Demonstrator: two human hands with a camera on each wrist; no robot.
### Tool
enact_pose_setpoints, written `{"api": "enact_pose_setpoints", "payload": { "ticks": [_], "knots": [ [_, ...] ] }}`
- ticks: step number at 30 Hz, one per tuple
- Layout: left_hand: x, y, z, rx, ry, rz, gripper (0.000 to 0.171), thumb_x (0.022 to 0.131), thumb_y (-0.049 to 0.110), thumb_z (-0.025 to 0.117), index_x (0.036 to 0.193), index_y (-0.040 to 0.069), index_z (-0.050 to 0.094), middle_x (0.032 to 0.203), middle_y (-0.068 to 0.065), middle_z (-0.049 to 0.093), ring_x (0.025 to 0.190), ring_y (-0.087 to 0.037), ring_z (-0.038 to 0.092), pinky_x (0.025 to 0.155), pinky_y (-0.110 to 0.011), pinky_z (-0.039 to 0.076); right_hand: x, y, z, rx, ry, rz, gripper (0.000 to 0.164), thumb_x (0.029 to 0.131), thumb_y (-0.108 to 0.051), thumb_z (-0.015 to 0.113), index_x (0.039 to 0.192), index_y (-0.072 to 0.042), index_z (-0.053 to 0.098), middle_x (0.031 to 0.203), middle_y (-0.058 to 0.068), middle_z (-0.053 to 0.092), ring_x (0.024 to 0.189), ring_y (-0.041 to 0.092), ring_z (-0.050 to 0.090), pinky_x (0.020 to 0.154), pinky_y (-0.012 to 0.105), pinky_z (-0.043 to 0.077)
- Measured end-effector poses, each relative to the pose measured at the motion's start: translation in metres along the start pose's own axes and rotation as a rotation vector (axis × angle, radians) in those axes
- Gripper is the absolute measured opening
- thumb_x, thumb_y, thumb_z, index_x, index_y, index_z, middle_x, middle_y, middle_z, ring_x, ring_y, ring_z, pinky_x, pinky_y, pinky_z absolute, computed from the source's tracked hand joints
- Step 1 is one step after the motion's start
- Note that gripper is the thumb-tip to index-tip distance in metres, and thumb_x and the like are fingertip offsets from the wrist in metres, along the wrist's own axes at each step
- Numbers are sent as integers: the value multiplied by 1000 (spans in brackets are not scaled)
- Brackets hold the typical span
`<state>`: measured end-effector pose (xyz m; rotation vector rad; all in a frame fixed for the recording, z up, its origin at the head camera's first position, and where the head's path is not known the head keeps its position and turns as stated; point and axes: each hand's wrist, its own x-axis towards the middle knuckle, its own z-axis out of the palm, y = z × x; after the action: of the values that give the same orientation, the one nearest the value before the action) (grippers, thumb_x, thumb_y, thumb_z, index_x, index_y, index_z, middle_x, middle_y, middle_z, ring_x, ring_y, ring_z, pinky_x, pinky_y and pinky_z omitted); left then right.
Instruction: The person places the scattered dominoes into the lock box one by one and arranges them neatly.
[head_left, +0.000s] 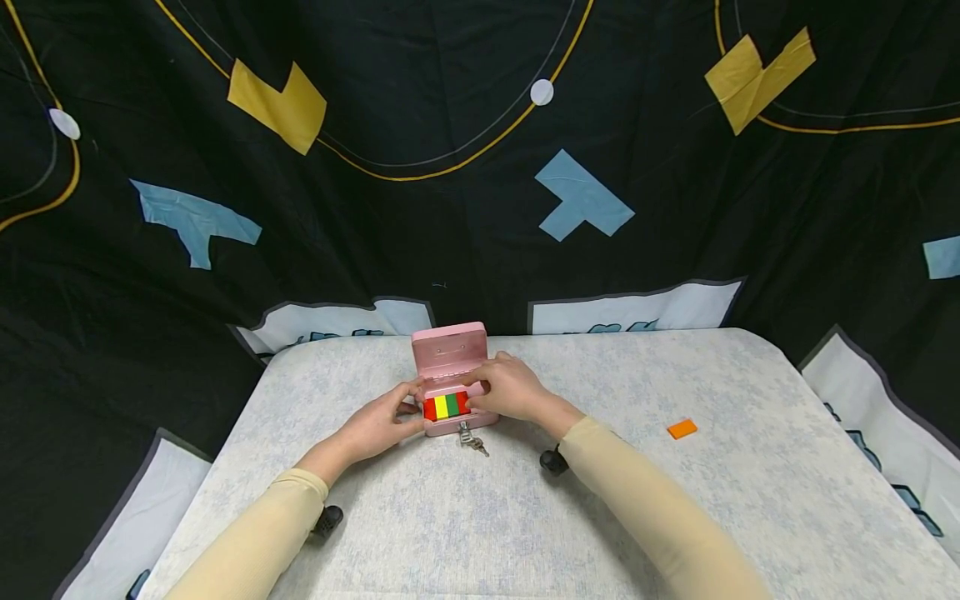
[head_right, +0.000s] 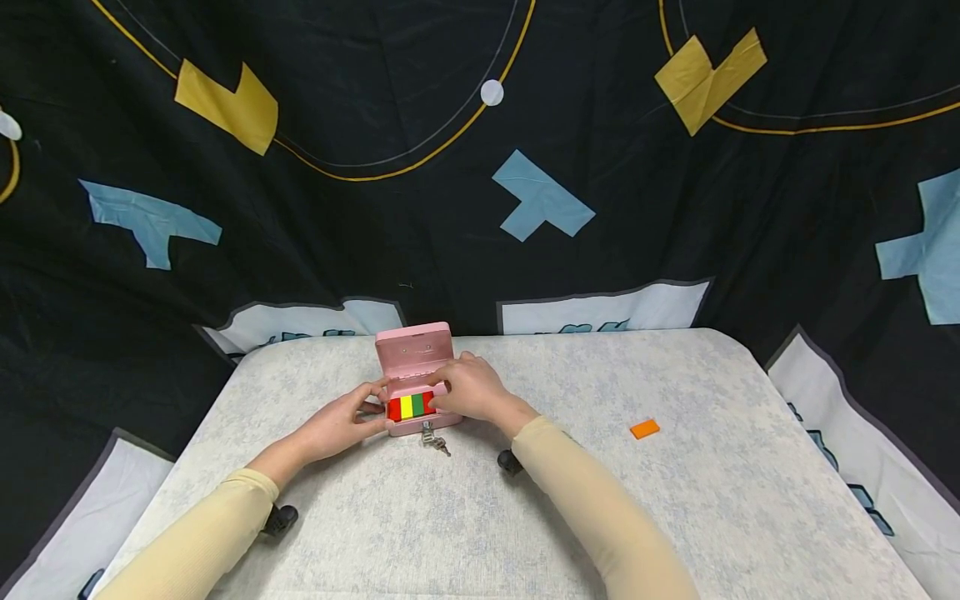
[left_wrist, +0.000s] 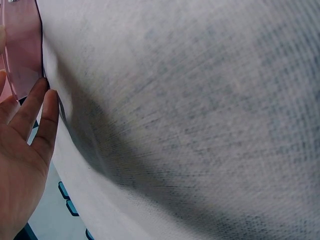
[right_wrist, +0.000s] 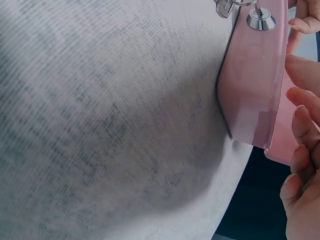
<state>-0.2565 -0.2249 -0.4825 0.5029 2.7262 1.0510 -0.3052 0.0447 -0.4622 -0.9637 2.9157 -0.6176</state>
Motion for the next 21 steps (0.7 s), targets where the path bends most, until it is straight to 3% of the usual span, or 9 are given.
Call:
{"api": "enact_pose_setpoints", "payload": {
  "ticks": [7,14,18,21],
  "knots": [
    [0,-1,0,2,1,4,39,95,40,75,120,18,54,165,-3,33,122,-24,63,94,-42,54,-6,3,-4,-17,37,-10,34,89,-35,77,121,-24,77,83,-13,66,84,13,46,74,31,41],
    [-1,1,0,-2,4,1,39,94,39,76,119,18,54,165,-2,33,121,-23,63,99,-45,51,-16,8,-9,50,51,15,34,90,-33,74,123,-22,76,95,-7,72,87,14,47,75,33,42],
    [-1,1,0,-1,5,3,39,94,38,76,119,18,54,165,-2,34,121,-23,63,100,-45,51,-23,13,-13,61,82,-9,34,91,-33,75,122,-21,77,76,-11,59,83,14,46,73,33,41],
    [-1,0,0,-2,5,4,39,94,38,76,119,18,54,165,-2,33,121,-23,63,99,-45,51,-29,16,-15,61,108,-27,32,91,-32,76,120,-19,78,72,-11,55,81,14,46,72,33,41]
  ]
}}
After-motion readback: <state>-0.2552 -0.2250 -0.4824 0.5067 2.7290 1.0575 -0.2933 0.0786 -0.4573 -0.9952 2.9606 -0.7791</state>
